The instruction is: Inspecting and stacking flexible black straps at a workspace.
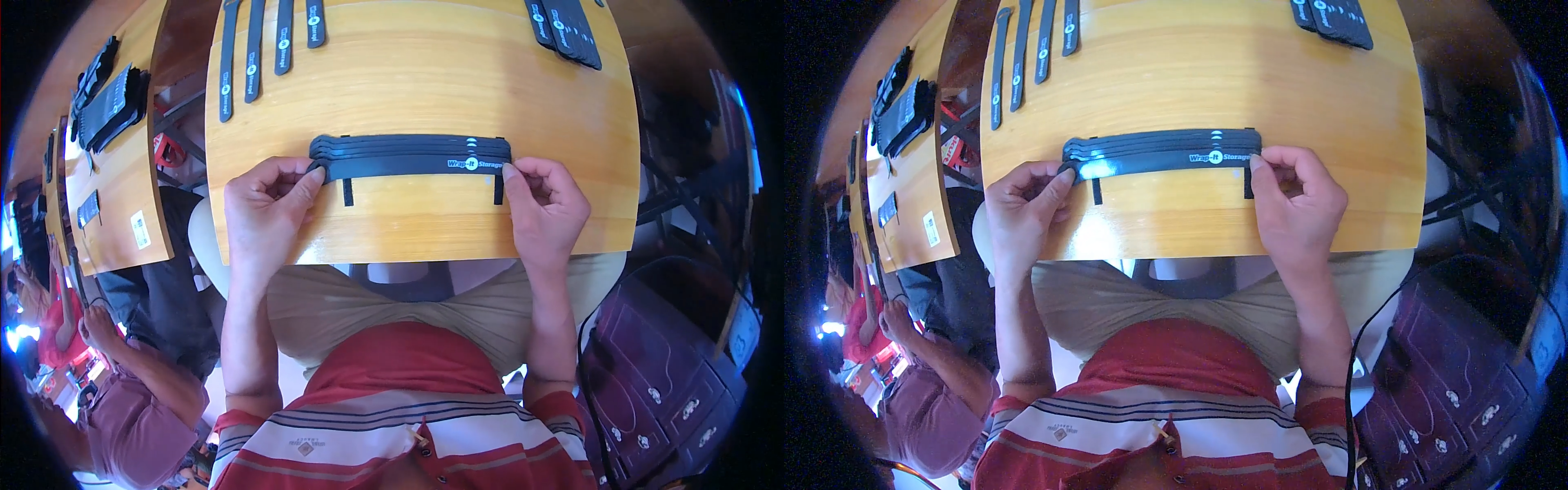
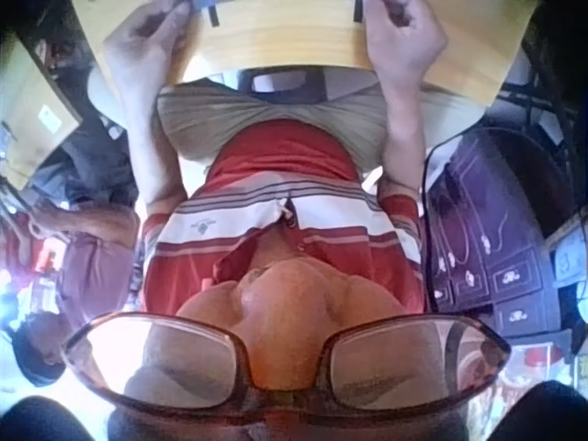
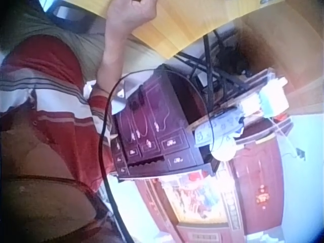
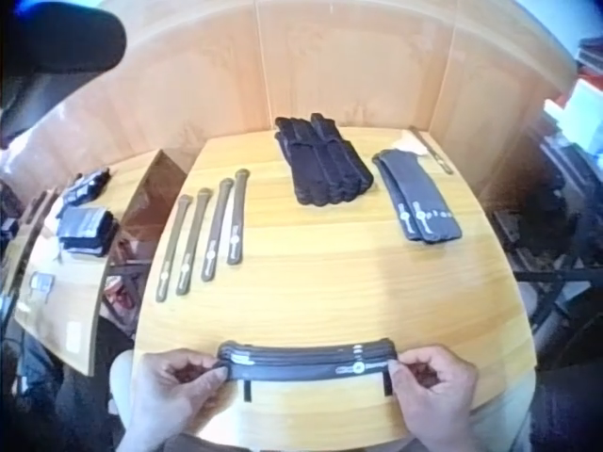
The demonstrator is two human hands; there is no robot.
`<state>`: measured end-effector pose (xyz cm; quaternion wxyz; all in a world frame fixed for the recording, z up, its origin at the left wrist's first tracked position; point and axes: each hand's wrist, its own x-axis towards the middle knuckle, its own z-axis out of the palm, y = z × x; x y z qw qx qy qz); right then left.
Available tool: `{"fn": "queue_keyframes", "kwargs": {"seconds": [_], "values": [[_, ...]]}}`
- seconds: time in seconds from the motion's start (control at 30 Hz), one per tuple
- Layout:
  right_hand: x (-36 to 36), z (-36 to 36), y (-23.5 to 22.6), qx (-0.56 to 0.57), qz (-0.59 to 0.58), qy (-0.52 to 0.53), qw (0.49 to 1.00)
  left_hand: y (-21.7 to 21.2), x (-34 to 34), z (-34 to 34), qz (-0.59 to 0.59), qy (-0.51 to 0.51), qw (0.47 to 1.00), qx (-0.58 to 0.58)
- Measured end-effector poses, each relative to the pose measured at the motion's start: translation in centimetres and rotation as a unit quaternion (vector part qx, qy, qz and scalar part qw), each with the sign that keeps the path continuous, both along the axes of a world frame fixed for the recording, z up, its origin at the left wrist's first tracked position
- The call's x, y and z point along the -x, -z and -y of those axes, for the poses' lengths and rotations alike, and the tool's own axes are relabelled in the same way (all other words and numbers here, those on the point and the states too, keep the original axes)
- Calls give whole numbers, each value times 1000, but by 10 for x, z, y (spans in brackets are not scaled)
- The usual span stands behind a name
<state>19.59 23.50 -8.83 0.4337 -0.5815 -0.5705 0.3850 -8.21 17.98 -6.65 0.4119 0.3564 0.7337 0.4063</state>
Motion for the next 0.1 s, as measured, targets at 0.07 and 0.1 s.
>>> {"fn": "queue_keyframes", "kwargs": {"seconds": [0.07, 0.1], "values": [[0, 0, 0, 5, 9, -10, 1000, 1, 2, 0, -7, 16, 1000, 7], [-1, -1, 1, 0, 18, -15, 1000, 1, 4, 0, -17, 30, 999, 13]]}}
